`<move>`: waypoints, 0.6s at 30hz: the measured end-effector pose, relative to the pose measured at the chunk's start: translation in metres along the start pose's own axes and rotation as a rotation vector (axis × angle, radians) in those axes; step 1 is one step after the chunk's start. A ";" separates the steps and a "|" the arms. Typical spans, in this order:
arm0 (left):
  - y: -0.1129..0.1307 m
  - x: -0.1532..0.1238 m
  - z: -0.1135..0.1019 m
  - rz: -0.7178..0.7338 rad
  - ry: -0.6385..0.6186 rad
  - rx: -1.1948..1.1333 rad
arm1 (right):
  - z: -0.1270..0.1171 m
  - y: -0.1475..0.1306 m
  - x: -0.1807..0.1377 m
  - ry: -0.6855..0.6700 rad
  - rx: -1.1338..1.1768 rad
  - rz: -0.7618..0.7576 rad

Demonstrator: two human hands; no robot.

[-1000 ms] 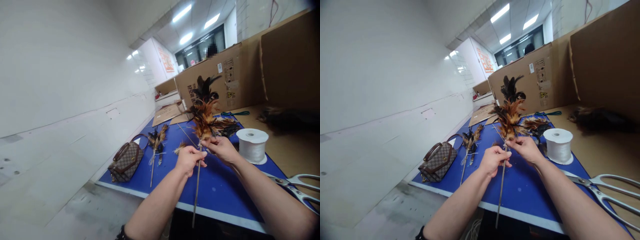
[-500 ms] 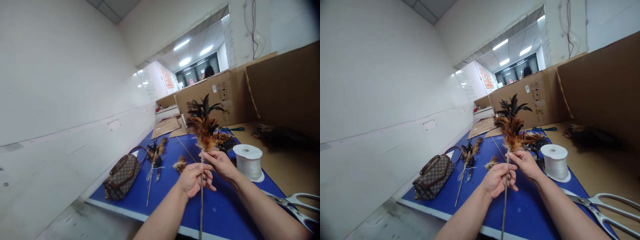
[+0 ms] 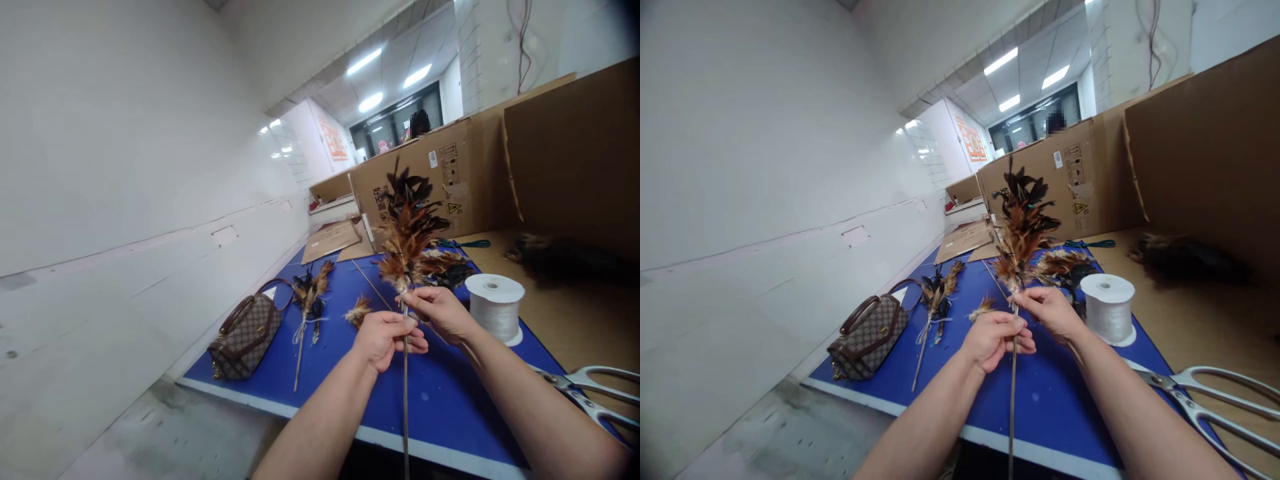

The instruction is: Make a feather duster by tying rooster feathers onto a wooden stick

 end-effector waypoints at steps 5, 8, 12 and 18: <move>0.001 0.001 -0.016 0.037 0.222 0.149 | 0.000 -0.003 0.002 0.020 -0.125 -0.042; 0.002 0.000 -0.015 0.085 0.238 0.186 | -0.001 -0.002 0.001 0.020 -0.096 -0.023; -0.005 -0.001 0.007 0.058 -0.041 0.040 | -0.004 -0.004 0.000 0.024 0.015 -0.017; -0.006 -0.007 0.013 0.037 -0.199 -0.023 | 0.000 -0.005 -0.002 -0.025 0.046 -0.033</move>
Point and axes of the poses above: each hand's wrist, its own x-axis towards the middle knuckle, its own z-axis out of the palm, y = z × x, the point moved 9 cm from there along x, towards the middle knuckle, and after that the axes turned 5 degrees about x, right-handed, at the moved point
